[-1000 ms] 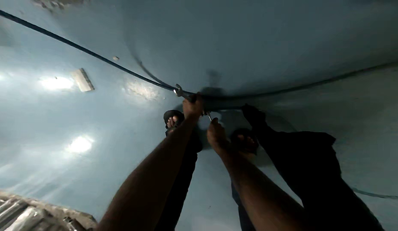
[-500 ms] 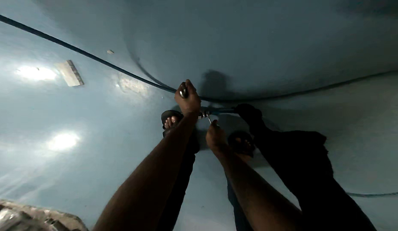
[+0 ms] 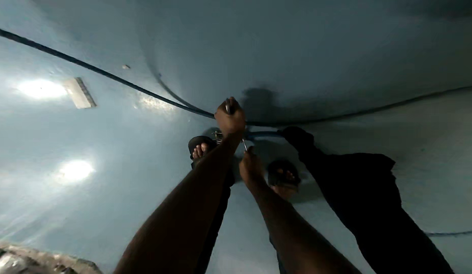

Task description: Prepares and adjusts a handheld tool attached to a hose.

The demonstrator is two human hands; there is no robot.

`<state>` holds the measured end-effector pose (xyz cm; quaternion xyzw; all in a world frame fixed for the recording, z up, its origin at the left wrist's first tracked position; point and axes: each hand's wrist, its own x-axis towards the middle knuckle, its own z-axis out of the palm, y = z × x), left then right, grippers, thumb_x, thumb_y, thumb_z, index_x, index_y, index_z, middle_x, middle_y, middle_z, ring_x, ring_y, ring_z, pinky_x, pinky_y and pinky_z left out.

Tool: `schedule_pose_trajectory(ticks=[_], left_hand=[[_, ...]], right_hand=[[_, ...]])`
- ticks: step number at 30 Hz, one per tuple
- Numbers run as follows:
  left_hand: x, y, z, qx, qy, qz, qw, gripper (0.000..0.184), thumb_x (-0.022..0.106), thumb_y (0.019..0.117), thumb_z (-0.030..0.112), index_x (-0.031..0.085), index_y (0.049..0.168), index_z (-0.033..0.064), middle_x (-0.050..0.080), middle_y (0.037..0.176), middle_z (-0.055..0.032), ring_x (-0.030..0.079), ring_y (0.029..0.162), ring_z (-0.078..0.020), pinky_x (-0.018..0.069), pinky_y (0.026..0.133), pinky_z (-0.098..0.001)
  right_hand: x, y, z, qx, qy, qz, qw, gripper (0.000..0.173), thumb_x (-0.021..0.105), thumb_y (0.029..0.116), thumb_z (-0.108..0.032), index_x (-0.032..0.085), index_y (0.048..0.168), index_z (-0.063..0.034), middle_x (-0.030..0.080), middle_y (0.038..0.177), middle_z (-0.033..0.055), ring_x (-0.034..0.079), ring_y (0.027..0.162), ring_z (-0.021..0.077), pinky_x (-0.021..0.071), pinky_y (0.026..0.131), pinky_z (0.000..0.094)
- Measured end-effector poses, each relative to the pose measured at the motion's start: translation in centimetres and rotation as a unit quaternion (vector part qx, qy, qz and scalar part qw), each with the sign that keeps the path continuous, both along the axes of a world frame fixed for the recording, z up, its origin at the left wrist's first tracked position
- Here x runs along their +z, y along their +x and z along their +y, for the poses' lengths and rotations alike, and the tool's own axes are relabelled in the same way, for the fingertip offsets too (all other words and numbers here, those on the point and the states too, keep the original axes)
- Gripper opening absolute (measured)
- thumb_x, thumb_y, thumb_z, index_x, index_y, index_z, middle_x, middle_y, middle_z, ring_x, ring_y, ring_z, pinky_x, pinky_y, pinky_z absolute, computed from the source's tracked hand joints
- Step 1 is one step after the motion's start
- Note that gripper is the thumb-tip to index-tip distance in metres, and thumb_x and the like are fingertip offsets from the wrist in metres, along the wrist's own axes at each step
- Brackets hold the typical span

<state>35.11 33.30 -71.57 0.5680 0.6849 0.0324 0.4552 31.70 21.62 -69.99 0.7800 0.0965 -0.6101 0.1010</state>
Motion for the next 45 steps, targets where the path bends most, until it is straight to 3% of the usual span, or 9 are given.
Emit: schedule_pose_trajectory(ticks=[4,8,13,17,22,26,29,39,45], left_hand=[[0.0,0.0,-0.1,-0.019,0.001,0.008,1.0,0.037,0.05,0.1059,0.018,0.051,0.071,0.0082,0.045,0.062,0.0005,0.048,0.058,-0.0119,0.0437,0.058,-0.0339],[0.2,0.7,0.0,-0.032,-0.026,0.036,0.998,0.036,0.05,0.107,0.02,0.054,0.073,0.0066,0.048,0.065,-0.0023,0.051,0.061,-0.0155,0.0451,0.06,-0.037],[-0.2,0.4,-0.2,-0.056,-0.032,0.024,0.998,0.037,0.05,0.1061,0.018,0.052,0.071,0.0072,0.048,0.062,-0.0019,0.05,0.058,-0.0151,0.0443,0.057,-0.0366],[-0.4,0.1,-0.3,-0.068,-0.029,0.005,0.997,0.035,0.05,0.1051,0.017,0.054,0.071,0.0068,0.047,0.062,-0.0009,0.049,0.057,-0.0132,0.0437,0.057,-0.035],[-0.7,-0.1,-0.5,-0.079,-0.031,0.008,0.996,0.034,0.052,0.1045,0.015,0.055,0.072,0.0058,0.048,0.062,-0.0002,0.049,0.056,-0.0114,0.0439,0.056,-0.0328],[-0.8,0.0,-0.3,-0.09,-0.056,0.026,0.994,0.035,0.051,0.1056,0.018,0.059,0.075,0.0047,0.052,0.064,-0.003,0.054,0.06,-0.0152,0.0462,0.059,-0.0373],[-0.7,0.2,-0.1,-0.094,-0.073,0.035,0.992,0.035,0.051,0.1057,0.018,0.059,0.075,0.0036,0.054,0.067,-0.0057,0.056,0.064,-0.0183,0.0471,0.063,-0.0405],[-1.1,0.0,-0.3,-0.086,-0.081,0.032,0.993,0.034,0.051,0.1058,0.018,0.058,0.074,0.0052,0.051,0.064,-0.0025,0.052,0.059,-0.015,0.0453,0.059,-0.037],[-1.2,0.4,0.1,-0.087,-0.1,0.046,0.99,0.031,0.053,0.1053,0.017,0.062,0.079,0.0039,0.054,0.068,-0.0042,0.055,0.063,-0.0165,0.0469,0.061,-0.0385]], right_hand=[[1.0,0.5,0.5,-0.01,-0.001,0.033,0.999,0.049,0.043,0.1087,-0.013,0.032,0.155,-0.0016,0.065,0.123,0.0239,0.069,0.11,0.0378,0.0566,0.09,0.0494],[-0.3,-0.4,-0.2,-0.015,0.011,0.002,1.0,0.041,0.042,0.1092,-0.017,0.041,0.148,-0.003,0.069,0.11,0.0216,0.071,0.1,0.0379,0.0578,0.083,0.0516],[-0.5,-0.5,-0.3,-0.033,0.013,0.011,0.999,0.048,0.042,0.1098,-0.019,0.034,0.155,-0.0052,0.069,0.109,0.0217,0.071,0.102,0.0395,0.0574,0.084,0.0528],[-0.5,-0.4,-0.3,-0.024,0.019,0.008,1.0,0.039,0.041,0.1106,-0.021,0.044,0.146,-0.0038,0.07,0.106,0.022,0.071,0.1,0.0396,0.0569,0.084,0.0525],[-0.8,-0.6,-0.6,-0.034,0.031,0.011,0.999,0.039,0.042,0.1104,-0.021,0.048,0.145,-0.0033,0.069,0.111,0.0236,0.07,0.104,0.0406,0.0557,0.088,0.054],[-0.9,-0.4,-0.4,-0.024,0.013,0.022,0.999,0.045,0.042,0.1102,-0.02,0.039,0.153,-0.0062,0.069,0.111,0.0224,0.07,0.104,0.0399,0.0563,0.088,0.0523],[-1.2,-0.6,-0.8,-0.024,0.028,0.023,0.999,0.045,0.038,0.1118,-0.024,0.04,0.152,-0.0045,0.069,0.113,0.0241,0.069,0.105,0.0414,0.0558,0.088,0.0545],[-2.3,-1.4,-1.8,-0.01,0.071,-0.012,0.997,0.046,0.036,0.1127,-0.024,0.042,0.151,-0.0001,0.068,0.118,0.0258,0.07,0.104,0.0422,0.0558,0.087,0.0544],[-4.1,-2.4,-3.2,0.013,0.114,-0.099,0.988,0.044,0.04,0.1116,-0.03,0.052,0.14,0.0009,0.071,0.098,0.0248,0.072,0.088,0.0446,0.0561,0.075,0.0573]])
